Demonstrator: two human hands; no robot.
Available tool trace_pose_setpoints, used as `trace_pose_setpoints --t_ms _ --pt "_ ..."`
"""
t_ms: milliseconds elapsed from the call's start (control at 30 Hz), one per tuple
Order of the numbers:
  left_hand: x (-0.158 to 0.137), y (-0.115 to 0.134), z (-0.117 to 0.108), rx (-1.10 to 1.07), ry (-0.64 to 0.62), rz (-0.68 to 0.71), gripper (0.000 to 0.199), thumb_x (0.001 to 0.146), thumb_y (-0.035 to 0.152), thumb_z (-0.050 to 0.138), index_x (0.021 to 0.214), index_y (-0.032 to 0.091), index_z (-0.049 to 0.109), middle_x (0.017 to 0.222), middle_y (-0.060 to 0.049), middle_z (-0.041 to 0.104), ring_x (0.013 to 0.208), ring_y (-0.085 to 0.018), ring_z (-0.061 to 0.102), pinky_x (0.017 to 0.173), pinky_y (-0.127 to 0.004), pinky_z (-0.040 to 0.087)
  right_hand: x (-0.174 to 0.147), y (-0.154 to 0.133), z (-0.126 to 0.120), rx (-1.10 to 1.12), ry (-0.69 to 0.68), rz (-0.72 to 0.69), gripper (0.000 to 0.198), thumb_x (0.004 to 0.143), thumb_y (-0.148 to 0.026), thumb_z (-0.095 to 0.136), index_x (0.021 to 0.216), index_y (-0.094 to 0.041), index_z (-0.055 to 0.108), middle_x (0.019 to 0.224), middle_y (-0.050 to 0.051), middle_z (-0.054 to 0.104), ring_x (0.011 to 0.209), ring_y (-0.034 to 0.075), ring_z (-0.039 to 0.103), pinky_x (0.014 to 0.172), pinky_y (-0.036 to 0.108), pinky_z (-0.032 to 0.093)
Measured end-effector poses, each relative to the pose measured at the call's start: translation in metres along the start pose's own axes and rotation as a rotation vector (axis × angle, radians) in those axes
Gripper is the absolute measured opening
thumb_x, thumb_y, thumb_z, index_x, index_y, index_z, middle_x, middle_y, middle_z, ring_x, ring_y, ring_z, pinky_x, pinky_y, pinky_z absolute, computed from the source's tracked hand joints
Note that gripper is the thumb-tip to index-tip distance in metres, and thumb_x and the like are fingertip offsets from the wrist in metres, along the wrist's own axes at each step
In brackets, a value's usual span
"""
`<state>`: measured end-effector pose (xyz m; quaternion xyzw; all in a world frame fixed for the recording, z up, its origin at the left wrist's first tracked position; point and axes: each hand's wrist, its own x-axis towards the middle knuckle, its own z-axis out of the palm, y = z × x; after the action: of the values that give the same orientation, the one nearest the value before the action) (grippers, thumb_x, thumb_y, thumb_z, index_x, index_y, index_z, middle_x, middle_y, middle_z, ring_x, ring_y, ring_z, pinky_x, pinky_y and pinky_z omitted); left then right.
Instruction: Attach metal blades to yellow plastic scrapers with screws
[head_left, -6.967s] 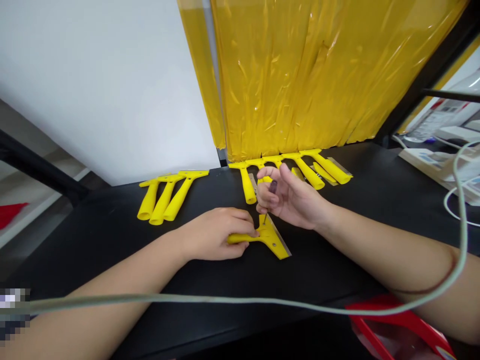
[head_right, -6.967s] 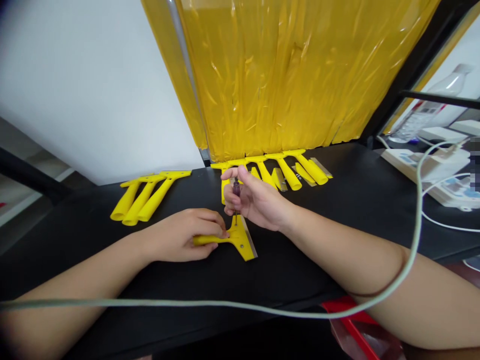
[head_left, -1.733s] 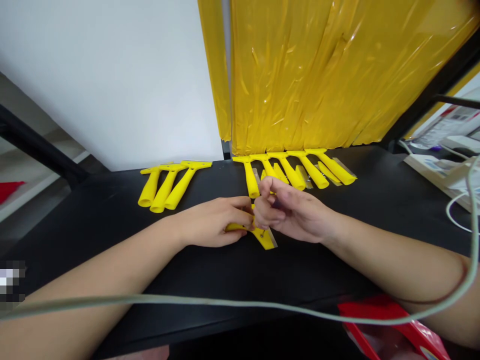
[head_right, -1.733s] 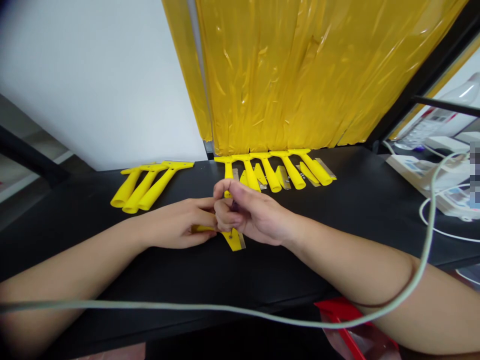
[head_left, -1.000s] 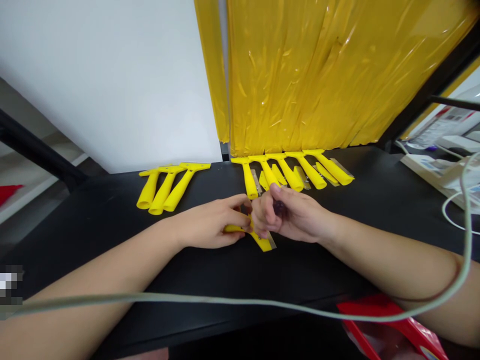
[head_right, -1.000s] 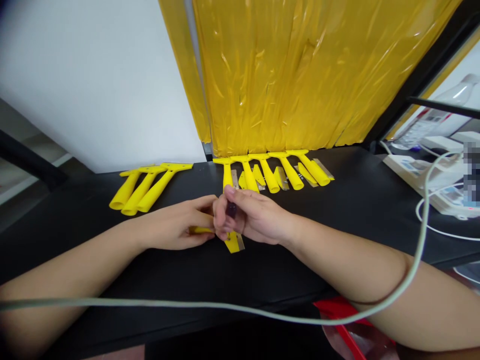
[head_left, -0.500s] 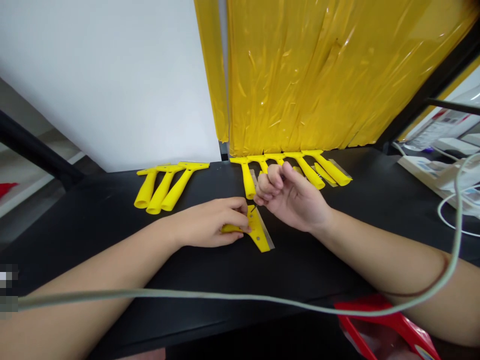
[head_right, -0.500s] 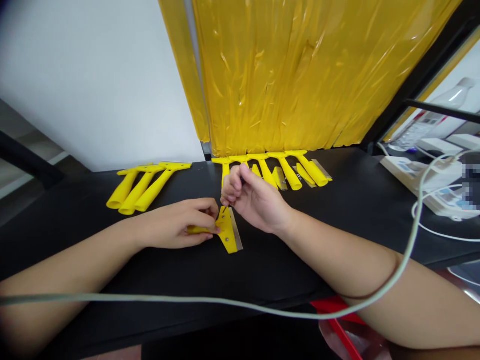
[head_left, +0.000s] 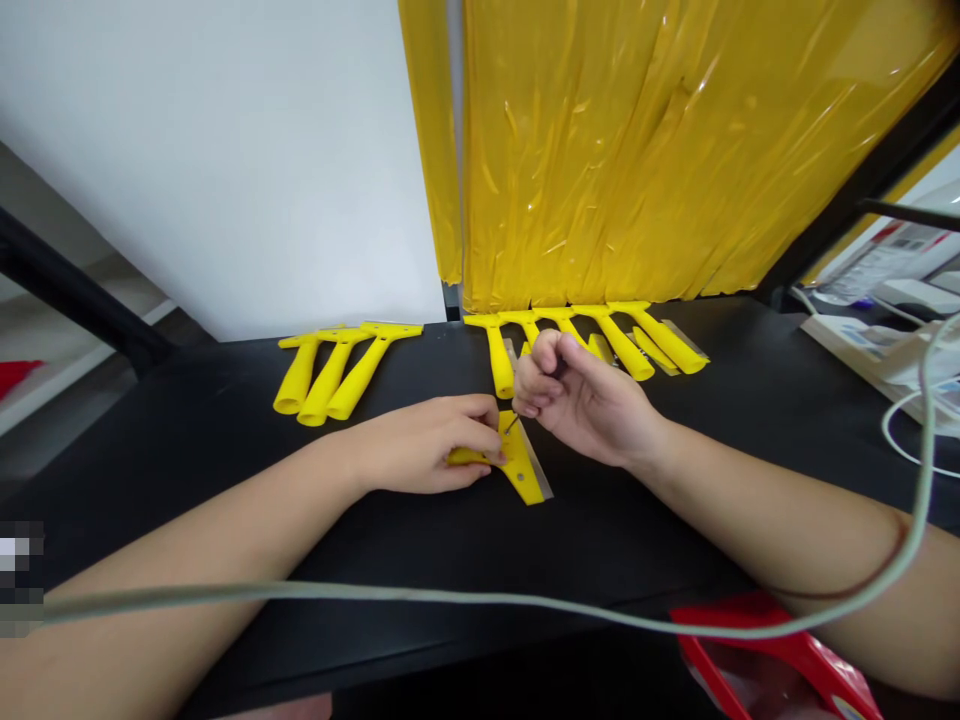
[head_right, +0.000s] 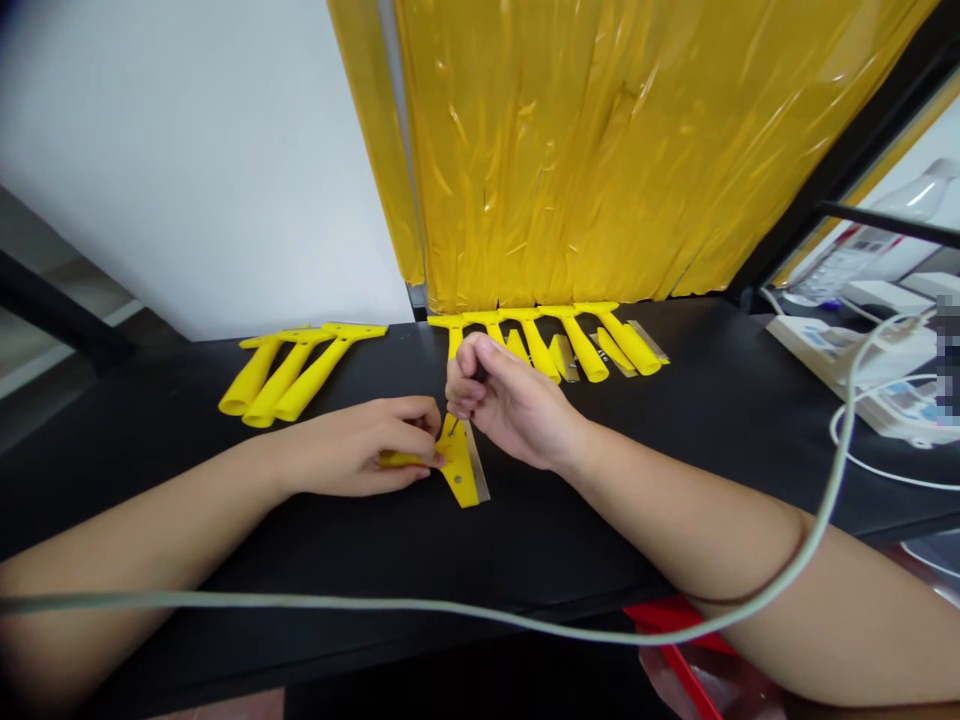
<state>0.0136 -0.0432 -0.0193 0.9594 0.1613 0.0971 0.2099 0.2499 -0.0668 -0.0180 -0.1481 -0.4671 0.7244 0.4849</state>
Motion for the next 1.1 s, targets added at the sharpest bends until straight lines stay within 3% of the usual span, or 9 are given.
trace_pose_setpoints --t_ms 300,633,900,1100 --pt "0.000 0.001 -0.001 0.003 -0.009 -0.008 0.020 0.095 0.015 0.069 0.110 0.023 0.077 0.108 -0.005 0.062 0.088 -0.014 0.064 0.081 -0.023 0.054 0.002 -0.007 0.002 -0.006 0.095 0.007 0.037 0.107 -0.049 0.056 0.081 -0.024 0.050 0.071 -0.003 0.033 0.065 0.016 0.037 0.068 0.030 0.044" --pt "0.000 0.000 0.000 0.004 0.001 -0.007 0.018 0.093 0.014 0.070 0.107 0.023 0.076 0.108 -0.005 0.062 0.089 -0.014 0.064 0.082 -0.024 0.054 0.001 0.001 0.000 0.009 0.037 0.022 0.034 0.107 -0.046 0.058 0.082 -0.023 0.052 0.071 -0.003 0.036 0.066 0.015 0.038 0.070 0.029 0.043" --pt "0.000 0.002 -0.001 -0.003 -0.011 -0.016 0.019 0.094 0.014 0.069 0.110 0.021 0.077 0.107 -0.005 0.061 0.086 -0.014 0.063 0.079 -0.023 0.052 0.003 -0.009 0.005 0.016 0.125 0.016 0.039 0.108 -0.050 0.054 0.080 -0.024 0.049 0.069 -0.004 0.034 0.063 0.016 0.037 0.067 0.030 0.044" --pt "0.001 0.002 -0.002 -0.016 -0.016 -0.058 0.014 0.091 0.016 0.069 0.104 0.020 0.067 0.106 -0.004 0.063 0.092 -0.017 0.064 0.084 -0.027 0.051 0.001 -0.018 -0.001 0.025 0.121 0.036 0.043 0.108 -0.056 0.054 0.079 -0.024 0.050 0.067 -0.004 0.030 0.061 0.015 0.035 0.063 0.029 0.041"
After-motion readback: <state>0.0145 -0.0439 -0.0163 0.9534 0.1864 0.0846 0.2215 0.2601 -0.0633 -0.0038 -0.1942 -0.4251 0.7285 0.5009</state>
